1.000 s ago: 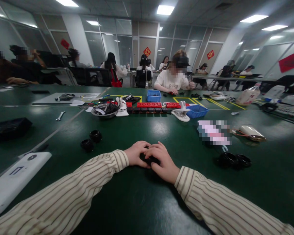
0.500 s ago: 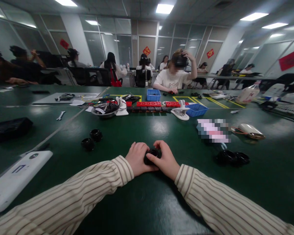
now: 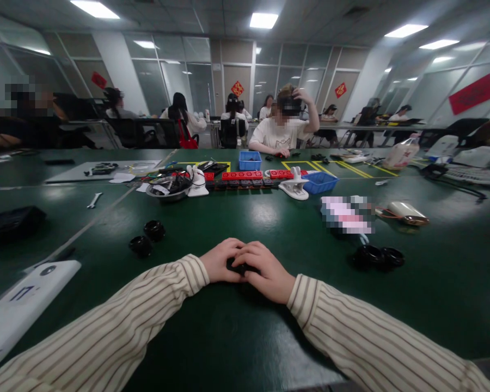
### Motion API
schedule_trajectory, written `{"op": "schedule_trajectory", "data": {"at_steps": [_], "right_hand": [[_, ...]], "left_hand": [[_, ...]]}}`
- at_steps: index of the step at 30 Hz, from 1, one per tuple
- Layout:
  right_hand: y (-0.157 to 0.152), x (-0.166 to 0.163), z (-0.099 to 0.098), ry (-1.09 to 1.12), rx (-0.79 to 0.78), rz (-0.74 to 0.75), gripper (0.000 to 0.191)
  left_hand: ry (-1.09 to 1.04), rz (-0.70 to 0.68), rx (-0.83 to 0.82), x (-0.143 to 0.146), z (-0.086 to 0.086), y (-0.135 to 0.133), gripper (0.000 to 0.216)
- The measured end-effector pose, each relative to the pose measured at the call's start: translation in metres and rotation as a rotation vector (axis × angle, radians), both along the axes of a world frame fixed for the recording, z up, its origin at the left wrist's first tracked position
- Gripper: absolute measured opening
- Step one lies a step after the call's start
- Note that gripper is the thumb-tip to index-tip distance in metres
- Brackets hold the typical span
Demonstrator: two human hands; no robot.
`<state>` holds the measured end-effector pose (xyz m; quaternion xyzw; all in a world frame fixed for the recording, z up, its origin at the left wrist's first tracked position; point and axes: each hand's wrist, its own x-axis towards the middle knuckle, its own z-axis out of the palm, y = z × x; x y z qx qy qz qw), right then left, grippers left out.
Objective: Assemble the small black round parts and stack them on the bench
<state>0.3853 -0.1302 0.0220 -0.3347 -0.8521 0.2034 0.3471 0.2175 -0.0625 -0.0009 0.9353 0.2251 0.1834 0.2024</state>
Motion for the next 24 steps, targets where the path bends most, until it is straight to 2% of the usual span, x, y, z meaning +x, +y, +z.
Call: {"op": "schedule_trajectory", "data": {"at_steps": [4, 7, 9, 11, 13, 17, 24], "right_hand": [[-0.002, 0.001, -0.001, 0.017, 0.020, -0.054, 0.029], [-0.003, 0.002, -0.002, 0.021, 0.020, -0.179, 0.033], [-0.005, 0.000, -0.003, -0.021, -0.004, -0.256, 0.037], [-0.006, -0.002, -0.003, -0.079, -0.035, -0.313, 0.041], [-0.007, -0.005, -0.003, -0.120, -0.051, -0.358, 0.037], [-0.007, -0.005, -0.003, -0.131, -0.046, -0.377, 0.024], [-0.006, -0.003, 0.002, -0.077, -0.004, -0.171, 0.023]], "left_hand": [[0.050, 0.088, 0.004, -0.001, 0.000, -0.007, 0.073], [0.092, 0.237, 0.037, 0.002, 0.002, -0.018, 0.084], [0.106, 0.319, 0.077, 0.006, 0.004, -0.026, 0.076], [0.111, 0.369, 0.114, 0.009, 0.005, -0.033, 0.059], [0.108, 0.389, 0.131, 0.011, 0.006, -0.036, 0.044], [0.087, 0.340, 0.114, 0.011, 0.005, -0.030, 0.034], [0.055, 0.083, 0.051, 0.002, 0.008, -0.014, 0.033]]}}
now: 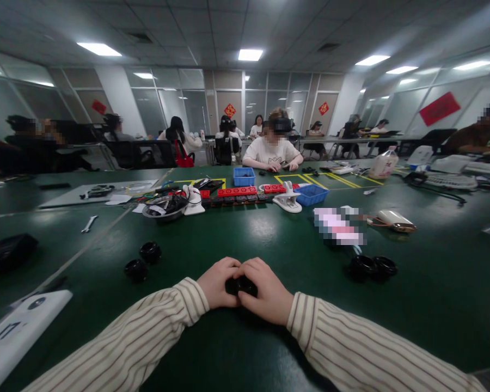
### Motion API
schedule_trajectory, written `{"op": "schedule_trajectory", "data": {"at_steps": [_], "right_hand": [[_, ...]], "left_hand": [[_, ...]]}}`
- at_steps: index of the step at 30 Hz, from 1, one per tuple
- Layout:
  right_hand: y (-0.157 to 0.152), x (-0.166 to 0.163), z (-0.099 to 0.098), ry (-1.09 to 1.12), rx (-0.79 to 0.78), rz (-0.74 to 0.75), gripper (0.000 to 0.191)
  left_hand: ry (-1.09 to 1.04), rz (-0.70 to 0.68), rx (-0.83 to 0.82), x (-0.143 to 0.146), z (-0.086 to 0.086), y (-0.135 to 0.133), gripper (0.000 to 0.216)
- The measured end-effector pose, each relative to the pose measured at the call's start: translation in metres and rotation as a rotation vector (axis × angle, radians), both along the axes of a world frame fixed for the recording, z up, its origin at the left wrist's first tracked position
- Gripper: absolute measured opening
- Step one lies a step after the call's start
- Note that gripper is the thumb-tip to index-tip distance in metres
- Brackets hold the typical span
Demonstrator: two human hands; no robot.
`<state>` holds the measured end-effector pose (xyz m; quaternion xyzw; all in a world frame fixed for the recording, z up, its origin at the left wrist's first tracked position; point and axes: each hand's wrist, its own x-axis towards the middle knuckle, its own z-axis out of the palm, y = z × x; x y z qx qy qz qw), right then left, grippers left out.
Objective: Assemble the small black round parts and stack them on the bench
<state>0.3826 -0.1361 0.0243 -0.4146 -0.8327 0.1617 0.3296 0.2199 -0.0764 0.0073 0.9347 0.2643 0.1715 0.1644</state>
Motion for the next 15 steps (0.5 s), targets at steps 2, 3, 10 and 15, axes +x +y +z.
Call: {"op": "schedule_trajectory", "data": {"at_steps": [2, 3, 10, 15], "right_hand": [[-0.001, 0.000, 0.002, 0.000, 0.006, 0.070, 0.025], [-0.002, 0.000, 0.002, -0.001, 0.007, 0.099, 0.026], [-0.003, 0.003, 0.001, 0.096, 0.015, 0.034, 0.023], [-0.001, 0.002, -0.004, 0.124, 0.019, -0.096, 0.013]], "left_hand": [[0.005, -0.053, -0.009, -0.003, 0.002, 0.003, 0.022], [0.009, -0.072, -0.012, -0.004, 0.002, 0.004, 0.019], [0.016, 0.071, 0.006, -0.001, -0.001, -0.005, 0.076], [-0.011, 0.305, 0.062, 0.014, -0.002, -0.028, 0.069]]}}
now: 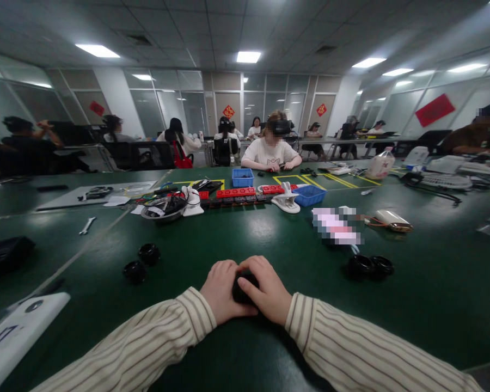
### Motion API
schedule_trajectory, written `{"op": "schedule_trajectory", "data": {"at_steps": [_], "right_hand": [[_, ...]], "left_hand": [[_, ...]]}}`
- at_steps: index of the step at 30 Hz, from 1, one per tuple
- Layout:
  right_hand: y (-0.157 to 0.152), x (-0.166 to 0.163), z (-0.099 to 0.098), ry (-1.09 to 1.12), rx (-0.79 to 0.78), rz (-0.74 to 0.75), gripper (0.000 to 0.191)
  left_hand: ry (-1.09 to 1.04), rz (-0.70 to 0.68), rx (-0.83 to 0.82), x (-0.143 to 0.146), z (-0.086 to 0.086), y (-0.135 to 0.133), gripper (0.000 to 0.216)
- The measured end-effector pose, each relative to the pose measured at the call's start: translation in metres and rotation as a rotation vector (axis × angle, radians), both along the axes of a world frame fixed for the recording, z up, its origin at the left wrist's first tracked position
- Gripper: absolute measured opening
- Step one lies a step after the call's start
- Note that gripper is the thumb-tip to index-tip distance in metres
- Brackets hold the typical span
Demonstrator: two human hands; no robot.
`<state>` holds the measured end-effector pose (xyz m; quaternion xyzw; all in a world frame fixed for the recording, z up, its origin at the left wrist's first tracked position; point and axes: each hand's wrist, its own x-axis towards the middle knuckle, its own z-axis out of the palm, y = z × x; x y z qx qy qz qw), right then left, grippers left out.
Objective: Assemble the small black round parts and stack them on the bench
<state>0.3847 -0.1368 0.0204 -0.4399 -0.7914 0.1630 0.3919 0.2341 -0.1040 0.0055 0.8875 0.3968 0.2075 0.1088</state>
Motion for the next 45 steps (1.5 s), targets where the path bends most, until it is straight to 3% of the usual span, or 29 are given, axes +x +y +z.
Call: {"op": "schedule_trajectory", "data": {"at_steps": [4, 8, 12, 18, 21, 27, 30, 33, 38, 45], "right_hand": [[0.001, -0.003, -0.002, -0.030, -0.041, -0.045, 0.019], [0.000, -0.005, -0.002, -0.010, -0.043, -0.024, 0.017], [-0.002, -0.005, 0.001, -0.001, -0.016, 0.095, 0.021], [-0.005, -0.005, 0.005, 0.034, 0.082, 0.349, 0.031], [-0.006, -0.004, 0.007, 0.047, 0.080, 0.329, 0.029], [-0.006, -0.001, 0.006, -0.011, 0.000, 0.051, 0.024], [-0.003, -0.003, 0.002, -0.084, -0.065, -0.046, 0.028], [-0.002, -0.005, 0.000, -0.122, -0.089, -0.069, 0.025], [-0.003, -0.004, 0.002, -0.085, -0.060, 0.007, 0.019], [-0.004, -0.002, 0.007, -0.004, 0.052, 0.271, 0.027]], "left_hand": [[-0.010, 0.026, 0.003, 0.004, -0.002, -0.004, 0.046], [-0.022, -0.105, -0.031, -0.003, -0.004, 0.008, 0.044], [-0.009, -0.308, -0.066, -0.012, -0.005, 0.027, 0.041], [-0.008, -0.467, -0.107, -0.019, -0.006, 0.041, 0.051], [-0.048, -0.438, -0.152, -0.022, -0.005, 0.039, 0.066], [-0.070, -0.233, -0.155, -0.015, -0.003, 0.016, 0.083], [-0.068, -0.098, -0.104, -0.006, -0.004, 0.003, 0.063], [-0.072, -0.075, -0.089, -0.002, -0.004, 0.000, 0.039], [-0.084, -0.212, -0.122, -0.006, -0.001, 0.012, 0.040], [-0.084, -0.481, -0.153, -0.012, 0.002, 0.025, 0.042]]}}
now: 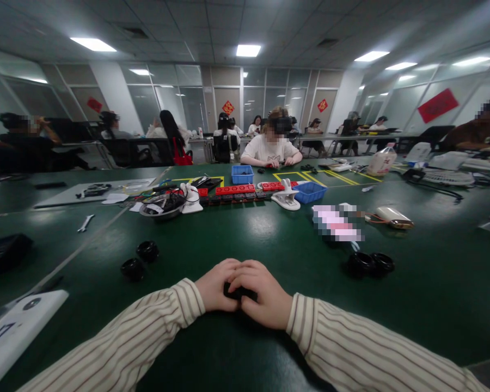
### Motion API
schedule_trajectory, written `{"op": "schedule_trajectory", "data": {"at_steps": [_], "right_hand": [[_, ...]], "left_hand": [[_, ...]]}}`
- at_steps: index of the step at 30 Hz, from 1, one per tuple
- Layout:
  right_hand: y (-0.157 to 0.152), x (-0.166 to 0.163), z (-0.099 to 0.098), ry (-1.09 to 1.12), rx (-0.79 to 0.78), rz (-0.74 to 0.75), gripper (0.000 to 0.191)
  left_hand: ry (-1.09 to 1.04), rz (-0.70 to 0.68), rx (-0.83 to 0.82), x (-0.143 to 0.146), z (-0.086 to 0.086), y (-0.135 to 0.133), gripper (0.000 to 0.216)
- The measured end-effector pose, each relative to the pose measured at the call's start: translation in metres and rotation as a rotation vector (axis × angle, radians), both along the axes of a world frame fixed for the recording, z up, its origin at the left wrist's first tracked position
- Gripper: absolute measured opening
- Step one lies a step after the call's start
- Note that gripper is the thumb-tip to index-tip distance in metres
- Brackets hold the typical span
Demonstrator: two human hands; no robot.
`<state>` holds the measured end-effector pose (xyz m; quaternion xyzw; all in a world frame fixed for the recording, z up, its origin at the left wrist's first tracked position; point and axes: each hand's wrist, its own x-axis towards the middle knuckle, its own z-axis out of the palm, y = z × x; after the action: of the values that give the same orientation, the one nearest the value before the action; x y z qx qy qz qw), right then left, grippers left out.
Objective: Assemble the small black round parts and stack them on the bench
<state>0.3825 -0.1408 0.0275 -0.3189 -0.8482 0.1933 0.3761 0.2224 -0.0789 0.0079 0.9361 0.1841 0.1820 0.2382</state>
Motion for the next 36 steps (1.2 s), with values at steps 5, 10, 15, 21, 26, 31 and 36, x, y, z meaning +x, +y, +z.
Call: {"op": "schedule_trajectory", "data": {"at_steps": [5, 10, 15, 21, 26, 31, 36], "right_hand": [[-0.002, 0.001, 0.002, 0.002, 0.013, 0.027, 0.021], [-0.003, 0.003, 0.001, 0.065, 0.009, -0.075, 0.018], [0.000, 0.000, -0.005, -0.018, -0.066, -0.285, 0.022], [0.000, -0.002, -0.006, -0.116, -0.126, -0.332, 0.018], [0.000, 0.000, -0.004, -0.047, -0.095, -0.240, 0.014], [-0.001, -0.001, -0.001, 0.024, -0.043, -0.030, 0.024], [-0.003, 0.001, 0.002, 0.066, -0.009, 0.008, 0.024]], "left_hand": [[0.046, 0.033, 0.000, -0.003, -0.005, 0.002, 0.065], [0.158, 0.236, 0.036, -0.003, -0.007, -0.008, 0.088], [0.210, 0.415, 0.067, 0.005, -0.001, -0.029, 0.093], [0.162, 0.446, 0.090, 0.009, 0.003, -0.034, 0.044], [0.086, 0.263, 0.061, 0.004, 0.002, -0.018, 0.044], [0.076, 0.043, 0.005, -0.001, 0.002, -0.003, 0.030], [0.069, 0.054, 0.013, -0.004, 0.001, 0.000, 0.059]]}}
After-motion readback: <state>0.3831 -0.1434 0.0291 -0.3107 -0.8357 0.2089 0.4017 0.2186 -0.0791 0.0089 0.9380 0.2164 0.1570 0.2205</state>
